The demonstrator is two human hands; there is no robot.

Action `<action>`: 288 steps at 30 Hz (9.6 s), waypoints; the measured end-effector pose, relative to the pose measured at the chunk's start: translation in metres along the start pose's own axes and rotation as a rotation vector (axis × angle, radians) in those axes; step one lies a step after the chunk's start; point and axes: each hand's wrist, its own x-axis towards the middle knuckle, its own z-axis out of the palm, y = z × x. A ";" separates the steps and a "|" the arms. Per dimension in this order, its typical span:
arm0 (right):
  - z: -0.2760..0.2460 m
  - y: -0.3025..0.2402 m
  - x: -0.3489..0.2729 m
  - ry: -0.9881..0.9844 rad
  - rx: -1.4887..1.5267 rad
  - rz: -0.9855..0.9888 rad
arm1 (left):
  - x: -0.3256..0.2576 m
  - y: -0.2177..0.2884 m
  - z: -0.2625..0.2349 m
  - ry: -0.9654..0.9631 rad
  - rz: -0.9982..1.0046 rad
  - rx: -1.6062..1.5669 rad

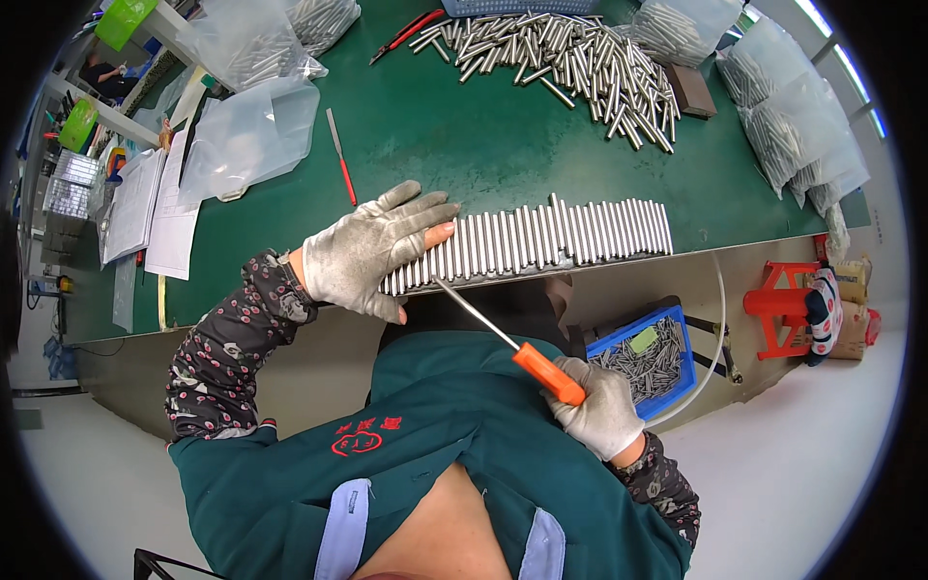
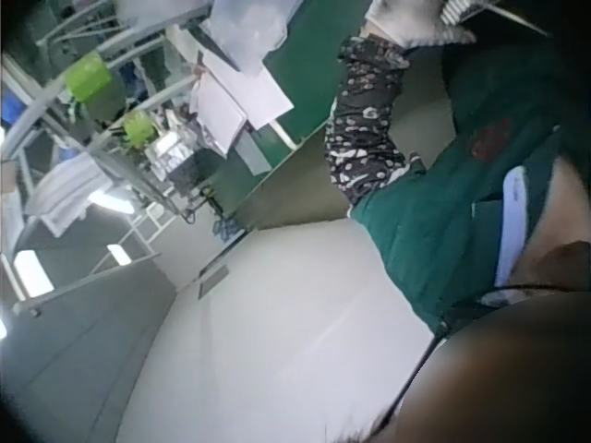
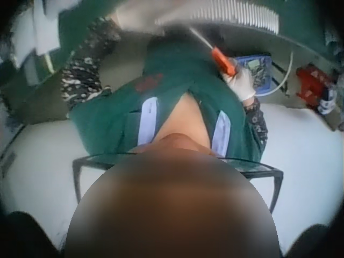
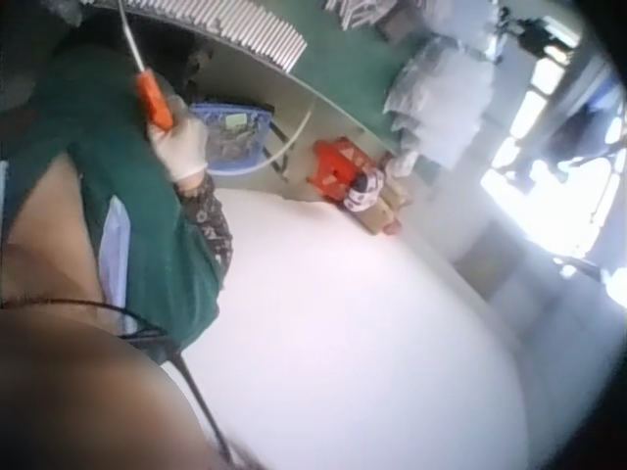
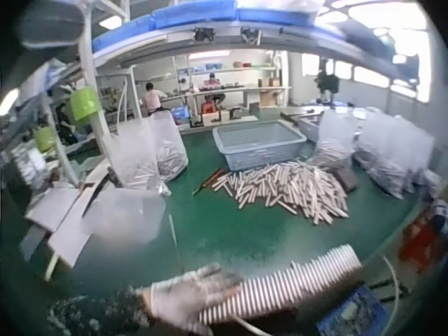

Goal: The person is manually aligning and organizing small metal rods into a slotted tray on an industrial workbench.

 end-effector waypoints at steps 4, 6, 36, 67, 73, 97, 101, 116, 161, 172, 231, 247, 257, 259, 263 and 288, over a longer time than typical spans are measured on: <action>0.002 0.007 -0.003 0.003 -0.025 0.021 | 0.001 0.000 0.000 0.003 -0.009 0.013; 0.000 0.008 -0.003 -0.002 -0.068 -0.042 | 0.001 -0.002 -0.001 0.007 -0.001 0.002; 0.004 -0.007 0.016 -0.045 -0.086 -0.218 | -0.033 0.017 -0.011 -0.038 -0.138 0.066; -0.032 0.029 0.001 -0.066 0.137 0.028 | -0.026 0.031 -0.005 -0.015 -0.228 0.099; -0.044 0.026 -0.006 -0.051 0.111 0.135 | -0.025 0.031 -0.006 -0.013 -0.248 0.104; -0.182 0.064 0.060 0.614 0.521 0.249 | 0.073 0.040 -0.029 -0.065 -0.204 0.093; -0.224 0.083 0.105 0.692 0.392 0.308 | 0.097 0.041 -0.025 -0.070 -0.218 0.113; -0.254 0.150 0.172 0.816 -0.315 0.511 | 0.126 0.035 0.009 -0.079 -0.254 0.064; 0.015 -0.058 0.096 -0.053 -0.687 -0.663 | -0.030 0.081 0.001 0.069 -0.621 0.155; 0.001 -0.057 0.097 0.236 -0.568 -0.686 | -0.043 0.078 0.011 0.330 -0.622 0.108; 0.076 -0.115 0.148 0.282 -0.213 -0.635 | -0.024 0.069 0.009 0.589 -0.812 -0.299; 0.072 -0.106 0.141 0.167 -0.344 -0.803 | -0.046 0.115 0.082 0.848 -0.699 -2.069; 0.070 -0.098 0.108 0.010 -0.229 -0.846 | -0.015 0.131 0.061 1.150 -0.759 -2.394; 0.066 -0.098 0.102 -0.105 0.001 -0.696 | -0.018 0.132 0.063 1.094 -0.727 -2.408; 0.054 -0.103 0.098 -0.321 0.400 -0.484 | -0.014 0.132 0.059 0.931 -0.831 -2.302; 0.049 -0.087 0.159 0.281 0.245 -0.522 | 0.006 0.019 0.030 0.714 -0.745 -0.778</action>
